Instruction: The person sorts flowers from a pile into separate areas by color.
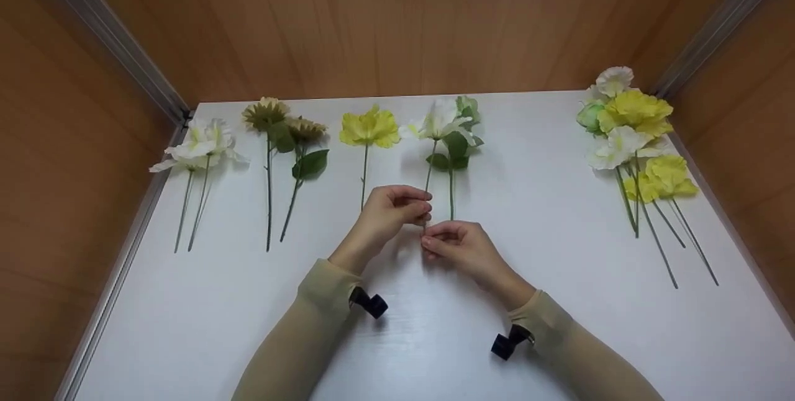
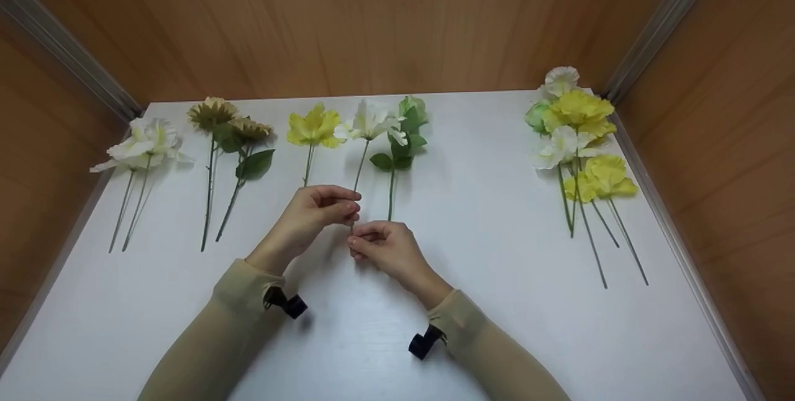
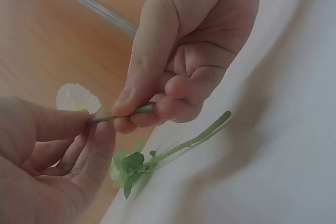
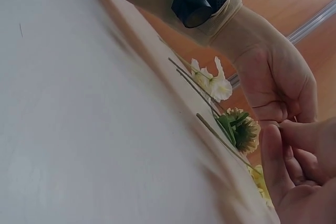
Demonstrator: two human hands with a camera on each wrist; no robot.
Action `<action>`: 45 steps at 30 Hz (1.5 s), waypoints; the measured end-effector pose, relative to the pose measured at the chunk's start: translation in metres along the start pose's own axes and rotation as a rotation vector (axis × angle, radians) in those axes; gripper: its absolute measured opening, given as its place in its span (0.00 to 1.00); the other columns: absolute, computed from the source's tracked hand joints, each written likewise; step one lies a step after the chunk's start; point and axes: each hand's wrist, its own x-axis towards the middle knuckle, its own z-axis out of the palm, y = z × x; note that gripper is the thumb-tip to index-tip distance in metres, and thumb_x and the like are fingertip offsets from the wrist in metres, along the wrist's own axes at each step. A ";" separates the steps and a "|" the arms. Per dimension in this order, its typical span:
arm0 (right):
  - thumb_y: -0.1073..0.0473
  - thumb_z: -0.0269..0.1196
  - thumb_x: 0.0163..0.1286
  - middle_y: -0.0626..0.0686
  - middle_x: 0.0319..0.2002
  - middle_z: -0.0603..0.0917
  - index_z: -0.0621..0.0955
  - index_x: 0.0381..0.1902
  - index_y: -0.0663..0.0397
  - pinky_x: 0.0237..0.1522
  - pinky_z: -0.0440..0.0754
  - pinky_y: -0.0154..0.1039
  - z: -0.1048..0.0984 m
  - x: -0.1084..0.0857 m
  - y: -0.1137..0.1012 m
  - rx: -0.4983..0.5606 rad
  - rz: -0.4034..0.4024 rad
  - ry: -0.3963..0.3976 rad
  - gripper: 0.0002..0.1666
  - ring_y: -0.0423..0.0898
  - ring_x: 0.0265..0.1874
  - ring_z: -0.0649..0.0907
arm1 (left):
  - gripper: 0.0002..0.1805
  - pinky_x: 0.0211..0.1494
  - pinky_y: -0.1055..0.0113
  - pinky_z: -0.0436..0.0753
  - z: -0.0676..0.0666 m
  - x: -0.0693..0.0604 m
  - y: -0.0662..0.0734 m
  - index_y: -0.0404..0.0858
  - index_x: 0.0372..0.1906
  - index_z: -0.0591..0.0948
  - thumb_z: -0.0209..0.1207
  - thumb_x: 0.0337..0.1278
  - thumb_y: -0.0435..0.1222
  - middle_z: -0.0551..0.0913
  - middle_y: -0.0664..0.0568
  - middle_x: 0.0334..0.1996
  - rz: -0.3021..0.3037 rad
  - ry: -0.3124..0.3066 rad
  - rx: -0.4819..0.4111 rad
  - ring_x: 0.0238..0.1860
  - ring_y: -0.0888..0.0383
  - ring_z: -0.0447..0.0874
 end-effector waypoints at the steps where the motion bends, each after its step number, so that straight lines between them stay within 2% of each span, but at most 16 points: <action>1: 0.69 0.70 0.76 0.61 0.43 0.92 0.86 0.52 0.77 0.46 0.91 0.39 0.000 0.000 0.000 -0.010 0.001 0.001 0.13 0.43 0.38 0.91 | 0.10 0.48 0.61 0.92 -0.003 0.001 0.001 0.24 0.53 0.88 0.64 0.72 0.22 0.91 0.42 0.39 0.010 0.013 0.009 0.36 0.57 0.92; 4: 0.67 0.71 0.76 0.65 0.43 0.91 0.87 0.50 0.74 0.45 0.91 0.39 -0.002 0.002 -0.001 -0.047 0.007 0.000 0.12 0.43 0.38 0.91 | 0.09 0.48 0.62 0.92 -0.019 0.000 0.010 0.26 0.52 0.89 0.65 0.73 0.23 0.91 0.39 0.41 0.035 0.082 0.060 0.37 0.56 0.92; 7: 0.65 0.71 0.76 0.67 0.44 0.91 0.88 0.49 0.71 0.44 0.91 0.38 -0.006 0.004 -0.001 -0.085 0.026 -0.009 0.11 0.43 0.37 0.91 | 0.10 0.48 0.64 0.91 -0.046 -0.004 0.023 0.28 0.54 0.89 0.66 0.73 0.25 0.90 0.38 0.43 0.040 0.170 0.148 0.39 0.55 0.91; 10: 0.65 0.71 0.76 0.68 0.43 0.91 0.89 0.48 0.69 0.41 0.90 0.36 -0.012 0.004 0.000 -0.120 0.051 -0.013 0.10 0.43 0.35 0.91 | 0.11 0.49 0.66 0.91 -0.081 -0.011 0.036 0.29 0.56 0.89 0.66 0.74 0.26 0.89 0.40 0.45 0.039 0.262 0.238 0.41 0.55 0.91; 14: 0.65 0.71 0.76 0.67 0.42 0.91 0.89 0.47 0.70 0.39 0.88 0.35 -0.018 0.004 0.000 -0.149 0.073 -0.002 0.10 0.43 0.34 0.90 | 0.13 0.48 0.68 0.90 -0.137 -0.023 0.051 0.27 0.58 0.87 0.65 0.75 0.27 0.89 0.38 0.47 0.030 0.406 0.339 0.41 0.55 0.91; 18: 0.65 0.71 0.77 0.66 0.43 0.91 0.89 0.48 0.70 0.40 0.89 0.35 -0.023 0.003 -0.002 -0.158 0.081 -0.004 0.10 0.43 0.34 0.90 | 0.15 0.47 0.71 0.89 -0.197 -0.044 0.064 0.27 0.60 0.86 0.64 0.77 0.30 0.89 0.41 0.46 -0.049 0.569 0.455 0.40 0.59 0.90; 21: 0.66 0.70 0.76 0.63 0.41 0.92 0.88 0.48 0.72 0.40 0.90 0.35 -0.026 0.003 -0.005 -0.148 0.082 0.001 0.10 0.42 0.34 0.90 | 0.17 0.44 0.74 0.88 -0.238 -0.063 0.071 0.31 0.63 0.86 0.63 0.79 0.34 0.89 0.47 0.46 -0.138 0.681 0.574 0.38 0.64 0.89; 26: 0.67 0.70 0.76 0.62 0.40 0.91 0.88 0.48 0.74 0.40 0.90 0.35 -0.032 0.003 -0.009 -0.139 0.078 0.023 0.11 0.41 0.33 0.90 | 0.20 0.41 0.73 0.81 -0.286 -0.089 0.072 0.37 0.65 0.88 0.60 0.78 0.39 0.88 0.61 0.37 -0.261 0.809 0.747 0.39 0.67 0.83; 28: 0.67 0.70 0.76 0.65 0.41 0.91 0.88 0.49 0.74 0.40 0.90 0.35 -0.034 0.003 -0.011 -0.151 0.083 0.030 0.12 0.42 0.33 0.90 | 0.21 0.42 0.68 0.78 -0.299 -0.095 0.067 0.36 0.65 0.87 0.58 0.77 0.39 0.89 0.56 0.41 -0.287 0.819 0.780 0.47 0.58 0.83; 30: 0.66 0.70 0.76 0.67 0.43 0.91 0.88 0.50 0.74 0.41 0.90 0.36 -0.036 0.004 -0.012 -0.159 0.089 0.035 0.13 0.42 0.34 0.90 | 0.22 0.49 0.62 0.79 -0.309 -0.098 0.059 0.33 0.65 0.87 0.56 0.75 0.37 0.91 0.47 0.48 -0.310 0.809 0.809 0.58 0.48 0.82; 32: 0.66 0.70 0.77 0.68 0.44 0.91 0.87 0.51 0.74 0.42 0.90 0.36 -0.039 0.004 -0.013 -0.164 0.095 0.038 0.13 0.43 0.34 0.90 | 0.23 0.57 0.52 0.80 -0.315 -0.101 0.049 0.29 0.66 0.85 0.54 0.74 0.36 0.85 0.33 0.61 -0.340 0.769 0.838 0.67 0.36 0.76; 34: 0.66 0.70 0.77 0.66 0.43 0.91 0.87 0.52 0.76 0.42 0.90 0.37 -0.042 0.005 -0.013 -0.166 0.097 0.041 0.15 0.43 0.34 0.90 | 0.24 0.66 0.42 0.77 -0.318 -0.101 0.040 0.27 0.65 0.85 0.53 0.73 0.35 0.82 0.29 0.66 -0.371 0.723 0.852 0.72 0.30 0.71; 36: 0.65 0.70 0.78 0.63 0.41 0.91 0.86 0.53 0.77 0.42 0.90 0.37 -0.046 0.007 -0.012 -0.169 0.100 0.045 0.16 0.43 0.34 0.90 | 0.24 0.72 0.37 0.73 -0.318 -0.101 0.031 0.26 0.63 0.85 0.53 0.71 0.34 0.81 0.28 0.66 -0.381 0.683 0.882 0.72 0.27 0.71; 39: 0.65 0.69 0.78 0.58 0.39 0.92 0.86 0.53 0.76 0.41 0.90 0.36 -0.053 0.008 -0.013 -0.181 0.105 0.058 0.16 0.43 0.34 0.90 | 0.22 0.73 0.34 0.70 -0.316 -0.097 0.019 0.24 0.59 0.86 0.54 0.70 0.33 0.83 0.27 0.63 -0.363 0.652 0.929 0.69 0.26 0.74; 42: 0.65 0.69 0.79 0.60 0.41 0.92 0.86 0.53 0.76 0.42 0.90 0.37 -0.060 0.008 -0.014 -0.184 0.108 0.076 0.15 0.42 0.35 0.90 | 0.21 0.70 0.33 0.70 -0.313 -0.093 0.012 0.23 0.55 0.87 0.53 0.69 0.32 0.85 0.27 0.59 -0.329 0.662 0.975 0.64 0.26 0.78; 45: 0.65 0.69 0.79 0.64 0.44 0.92 0.86 0.53 0.75 0.43 0.91 0.37 -0.069 0.008 -0.017 -0.198 0.115 0.102 0.15 0.42 0.36 0.91 | 0.20 0.68 0.33 0.70 -0.311 -0.091 0.008 0.22 0.55 0.87 0.53 0.70 0.31 0.85 0.26 0.58 -0.317 0.689 0.993 0.63 0.25 0.78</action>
